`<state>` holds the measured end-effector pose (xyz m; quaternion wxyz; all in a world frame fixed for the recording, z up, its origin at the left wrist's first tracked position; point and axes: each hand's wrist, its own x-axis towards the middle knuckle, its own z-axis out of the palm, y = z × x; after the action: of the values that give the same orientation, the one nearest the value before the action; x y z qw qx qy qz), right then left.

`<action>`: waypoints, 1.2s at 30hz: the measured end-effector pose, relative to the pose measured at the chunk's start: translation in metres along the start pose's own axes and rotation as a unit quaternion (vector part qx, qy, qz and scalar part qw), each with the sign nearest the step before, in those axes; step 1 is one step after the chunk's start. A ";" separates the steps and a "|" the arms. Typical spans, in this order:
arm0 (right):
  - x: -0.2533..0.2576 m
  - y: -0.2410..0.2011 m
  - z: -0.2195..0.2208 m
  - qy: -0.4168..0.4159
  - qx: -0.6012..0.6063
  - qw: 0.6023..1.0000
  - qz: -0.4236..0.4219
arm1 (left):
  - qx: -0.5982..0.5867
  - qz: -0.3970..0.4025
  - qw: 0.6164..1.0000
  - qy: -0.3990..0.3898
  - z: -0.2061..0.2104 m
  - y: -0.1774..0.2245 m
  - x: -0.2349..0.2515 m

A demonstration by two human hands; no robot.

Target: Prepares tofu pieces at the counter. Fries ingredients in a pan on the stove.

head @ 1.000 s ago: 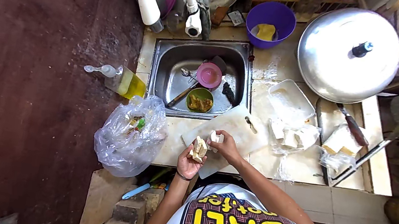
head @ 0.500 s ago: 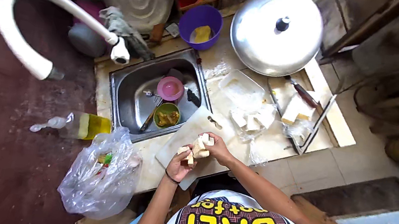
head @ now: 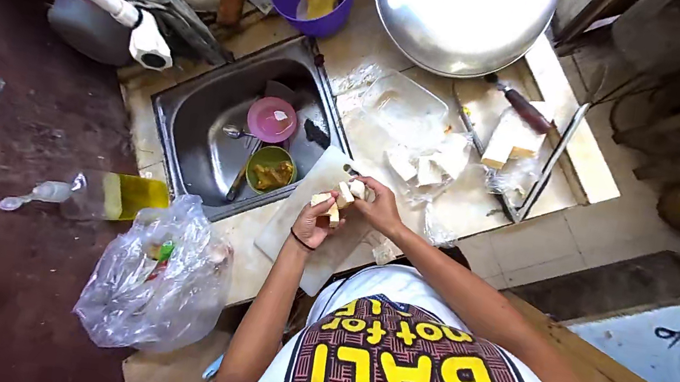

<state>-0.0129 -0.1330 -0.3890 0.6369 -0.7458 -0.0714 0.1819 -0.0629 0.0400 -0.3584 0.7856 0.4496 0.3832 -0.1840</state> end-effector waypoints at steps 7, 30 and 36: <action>-0.018 0.001 -0.005 0.026 0.146 0.984 0.104 | -0.101 -0.022 0.987 -0.122 -0.017 -0.017 -0.001; -0.139 -0.004 -0.098 0.396 0.291 0.863 0.115 | 0.619 0.120 0.758 -0.167 0.045 -0.045 -0.033; -0.181 -0.002 -0.115 0.437 0.333 0.826 0.121 | 0.763 0.128 0.629 -0.069 0.079 -0.071 -0.060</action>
<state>-0.1378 -0.3004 -0.3407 0.7842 -0.4922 0.3703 -0.0750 -0.1114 -0.0678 -0.3284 0.2011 0.9189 -0.0109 -0.3392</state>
